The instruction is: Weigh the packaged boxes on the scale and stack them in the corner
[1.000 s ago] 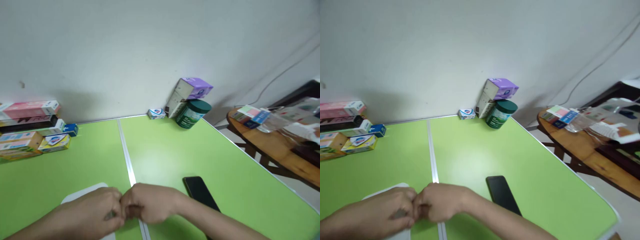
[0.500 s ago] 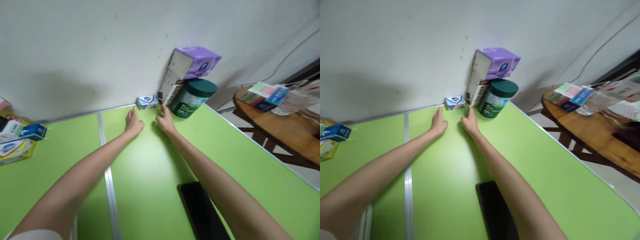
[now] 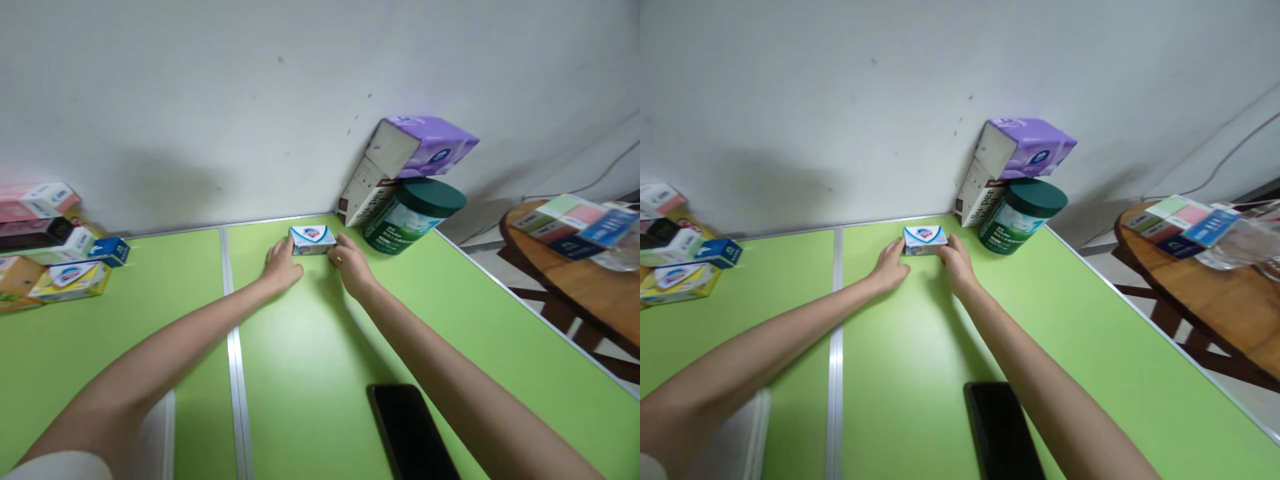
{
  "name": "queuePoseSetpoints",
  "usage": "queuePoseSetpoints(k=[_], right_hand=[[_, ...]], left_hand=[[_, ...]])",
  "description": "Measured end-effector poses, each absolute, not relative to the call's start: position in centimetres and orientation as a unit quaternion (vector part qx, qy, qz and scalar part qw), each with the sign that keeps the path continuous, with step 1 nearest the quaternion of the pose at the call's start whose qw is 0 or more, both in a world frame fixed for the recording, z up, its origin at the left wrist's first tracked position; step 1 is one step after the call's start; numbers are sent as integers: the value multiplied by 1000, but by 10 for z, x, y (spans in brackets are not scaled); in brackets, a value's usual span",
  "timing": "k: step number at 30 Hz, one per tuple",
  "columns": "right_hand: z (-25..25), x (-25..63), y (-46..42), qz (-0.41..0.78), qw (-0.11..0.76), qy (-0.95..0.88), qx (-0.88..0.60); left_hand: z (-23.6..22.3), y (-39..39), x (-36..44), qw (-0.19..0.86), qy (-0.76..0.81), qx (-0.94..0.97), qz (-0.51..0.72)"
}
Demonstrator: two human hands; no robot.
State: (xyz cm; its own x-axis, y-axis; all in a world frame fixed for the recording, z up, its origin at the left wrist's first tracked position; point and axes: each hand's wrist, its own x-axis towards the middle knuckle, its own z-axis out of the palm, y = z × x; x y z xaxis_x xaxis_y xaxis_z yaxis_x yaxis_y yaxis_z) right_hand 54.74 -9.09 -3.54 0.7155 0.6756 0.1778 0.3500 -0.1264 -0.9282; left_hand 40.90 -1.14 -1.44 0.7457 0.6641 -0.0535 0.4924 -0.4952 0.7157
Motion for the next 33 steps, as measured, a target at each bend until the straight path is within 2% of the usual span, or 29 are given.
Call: queuePoseSetpoints(k=[6, 9, 12, 16, 20, 24, 29, 33], right_hand=[[8, 433, -180, 369, 590, -264, -667], [35, 370, -213, 463, 570, -266, -624], [48, 309, -232, 528, 524, -308, -593], [39, 244, -244, 565, 462, -370, -575], [24, 218, -244, 552, 399, -420, -599], [26, 234, -228, 438, 307, -508, -676], [30, 251, -194, 334, 245, -654, -632], [29, 248, -173, 331, 204, -704, -595]], left_hand=[[35, -92, 274, 353, 327, 872, 88], [54, -123, 199, 319, 350, 876, 97], [52, -146, 125, 293, 390, 865, 116], [23, -167, 51, 259, 440, 838, 194], [-1, -174, 17, 251, 481, 811, 217], [3, -159, 4, 241, 497, 802, 227], [24, -121, 7, 278, 393, 865, 144], [29, -94, 21, 279, 318, 899, 114]])
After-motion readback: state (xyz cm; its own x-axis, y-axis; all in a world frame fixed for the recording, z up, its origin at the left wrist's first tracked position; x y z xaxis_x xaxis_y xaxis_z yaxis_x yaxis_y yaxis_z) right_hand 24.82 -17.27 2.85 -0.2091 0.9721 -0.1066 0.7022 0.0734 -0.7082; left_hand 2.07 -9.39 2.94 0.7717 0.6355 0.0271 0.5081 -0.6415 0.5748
